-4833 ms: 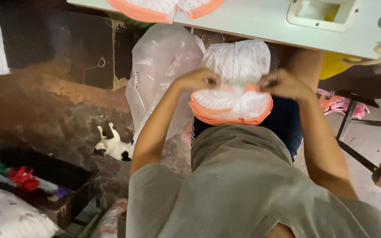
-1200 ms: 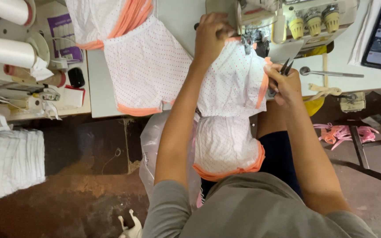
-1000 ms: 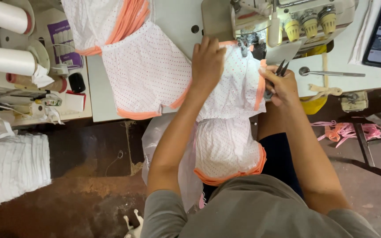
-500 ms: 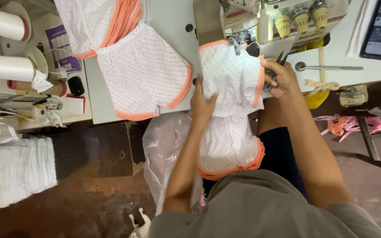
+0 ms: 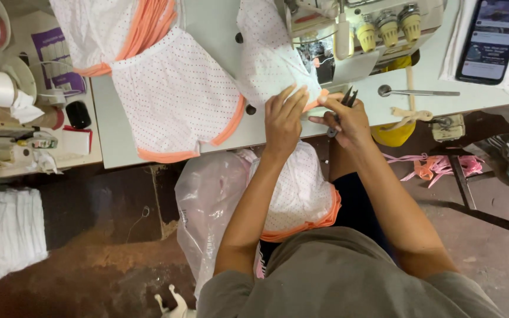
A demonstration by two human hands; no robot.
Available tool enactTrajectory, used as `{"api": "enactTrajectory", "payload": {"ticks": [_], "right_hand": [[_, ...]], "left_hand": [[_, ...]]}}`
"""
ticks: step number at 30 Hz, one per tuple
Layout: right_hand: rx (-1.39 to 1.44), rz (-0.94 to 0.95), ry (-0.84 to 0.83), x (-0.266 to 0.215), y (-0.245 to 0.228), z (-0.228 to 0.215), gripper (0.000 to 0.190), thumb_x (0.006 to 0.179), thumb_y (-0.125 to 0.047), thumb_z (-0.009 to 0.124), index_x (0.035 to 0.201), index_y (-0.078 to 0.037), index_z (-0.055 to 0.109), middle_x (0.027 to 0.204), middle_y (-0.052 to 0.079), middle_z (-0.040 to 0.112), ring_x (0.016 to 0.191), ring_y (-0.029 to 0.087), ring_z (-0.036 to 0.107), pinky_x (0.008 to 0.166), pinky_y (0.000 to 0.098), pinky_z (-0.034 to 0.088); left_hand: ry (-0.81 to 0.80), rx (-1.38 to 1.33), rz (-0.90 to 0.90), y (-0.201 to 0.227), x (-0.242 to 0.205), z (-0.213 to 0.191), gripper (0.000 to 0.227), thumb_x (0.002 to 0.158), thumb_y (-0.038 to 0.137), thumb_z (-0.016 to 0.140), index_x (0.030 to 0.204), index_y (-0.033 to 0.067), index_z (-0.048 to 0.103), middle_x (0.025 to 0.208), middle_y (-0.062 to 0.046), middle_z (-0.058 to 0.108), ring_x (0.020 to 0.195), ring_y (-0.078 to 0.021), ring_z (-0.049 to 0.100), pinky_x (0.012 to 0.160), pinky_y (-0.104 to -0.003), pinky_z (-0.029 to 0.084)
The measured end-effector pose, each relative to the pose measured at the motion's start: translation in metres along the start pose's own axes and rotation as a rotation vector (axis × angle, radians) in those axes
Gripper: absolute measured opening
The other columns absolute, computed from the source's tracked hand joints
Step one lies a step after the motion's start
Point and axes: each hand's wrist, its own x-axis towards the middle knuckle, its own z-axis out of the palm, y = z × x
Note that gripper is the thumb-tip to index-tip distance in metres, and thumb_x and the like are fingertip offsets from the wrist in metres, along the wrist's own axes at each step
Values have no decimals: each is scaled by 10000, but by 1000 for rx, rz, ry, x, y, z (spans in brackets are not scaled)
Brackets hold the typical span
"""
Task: Trimming excess threads from finished garments using snips and folding them into a stack
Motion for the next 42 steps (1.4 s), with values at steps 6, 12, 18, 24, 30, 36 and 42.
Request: {"api": "enactTrajectory", "payload": {"ticks": [6,12,18,24,30,36,42], "right_hand": [[7,-51,84,14,3,20,312,868,-194,866,797,25,655,721,180,664,298,41,352,558,490,654],[-135,47,226,13,-23,51,360,847,-149,809,604,-88,551,506,37,470,428,112,466,551,368,705],[-154,27,174,-12,-25,36,355,876,-187,848,652,-120,580,619,40,657,498,94,634,568,323,702],[-197,24,134,-31,-45,28,437,960,-331,749,643,-72,598,525,25,514,337,55,311,546,267,638],[-206,59,16,-21,-42,33,423,982,-422,671,805,-40,646,714,76,628,349,37,262,632,298,675],[-422,35,-52,-25,-42,40,417,1022,-443,573,1047,-50,709,1001,96,758,401,28,219,696,271,554],[-638,-303,44,1,14,20,213,934,-241,893,1001,-81,769,836,52,684,578,31,589,595,218,531]], "left_hand": [[-38,-27,-33,-19,-11,-24,448,990,-98,455,1344,82,663,1407,-72,649,1341,-285,595,1096,-446,467],[-418,-66,-127,-66,9,-40,984,683,-333,456,1568,95,423,1652,-44,388,1583,-239,309,1346,-431,271],[-495,-93,-237,-72,29,-42,603,954,-113,408,1550,-18,398,1651,-120,341,1568,-274,287,1345,-415,222],[-423,-353,-1245,-105,72,-44,615,815,804,386,623,224,314,573,90,345,516,-70,327,489,-225,282],[102,-878,-529,-110,100,-66,276,975,331,665,820,111,602,808,41,498,752,-88,442,658,-241,355],[-624,164,240,-61,51,-117,59,805,184,766,764,173,807,998,-37,633,1036,-306,509,890,-444,397],[-427,-91,-66,-57,35,-30,264,943,62,537,1123,73,729,1178,-64,687,1205,-232,614,1028,-362,495]]}}
